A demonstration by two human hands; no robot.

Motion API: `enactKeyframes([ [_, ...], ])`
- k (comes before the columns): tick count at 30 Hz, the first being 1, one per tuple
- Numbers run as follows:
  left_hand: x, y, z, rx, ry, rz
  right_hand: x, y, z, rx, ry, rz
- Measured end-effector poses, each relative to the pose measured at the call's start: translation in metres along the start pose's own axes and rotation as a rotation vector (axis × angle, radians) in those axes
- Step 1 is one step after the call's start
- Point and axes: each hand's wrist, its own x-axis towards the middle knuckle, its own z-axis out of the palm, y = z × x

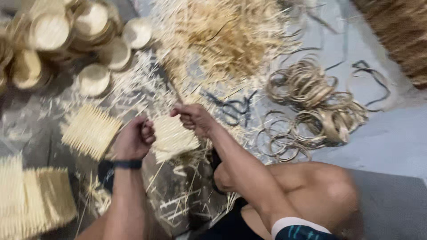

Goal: The person sits on the floor and repeatedly picks up small bamboo bowls, places them on a wooden block, and trims the rim with shears. Finished bowls are set aside, and the process continues with multiple units.

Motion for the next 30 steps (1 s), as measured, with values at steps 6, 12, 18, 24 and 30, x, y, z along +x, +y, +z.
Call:
enactKeyframes([
  [6, 0.031, -0.020, -0.016, -0.114, -0.047, 0.103, 0.025, 0.025, -0.027, -0.022, 0.074, 0.026],
  [12, 0.046, -0.030, -0.047, 0.066, 0.218, 0.173, 0.040, 0.043, -0.057, -0.686, 0.284, -0.103],
  [18, 0.073, -0.068, -0.087, 0.822, 0.546, 0.562, 0.059, 0.093, -0.064, -0.993, 0.557, -0.115],
  [24, 0.076, -0.077, -0.094, 1.068, 0.635, 0.532, 0.064, 0.113, -0.069, -1.267, 0.583, -0.284],
  [30, 0.068, -0.076, -0.085, 1.114, 0.728, 0.455, 0.057, 0.115, -0.072, -1.211, 0.599, -0.257],
])
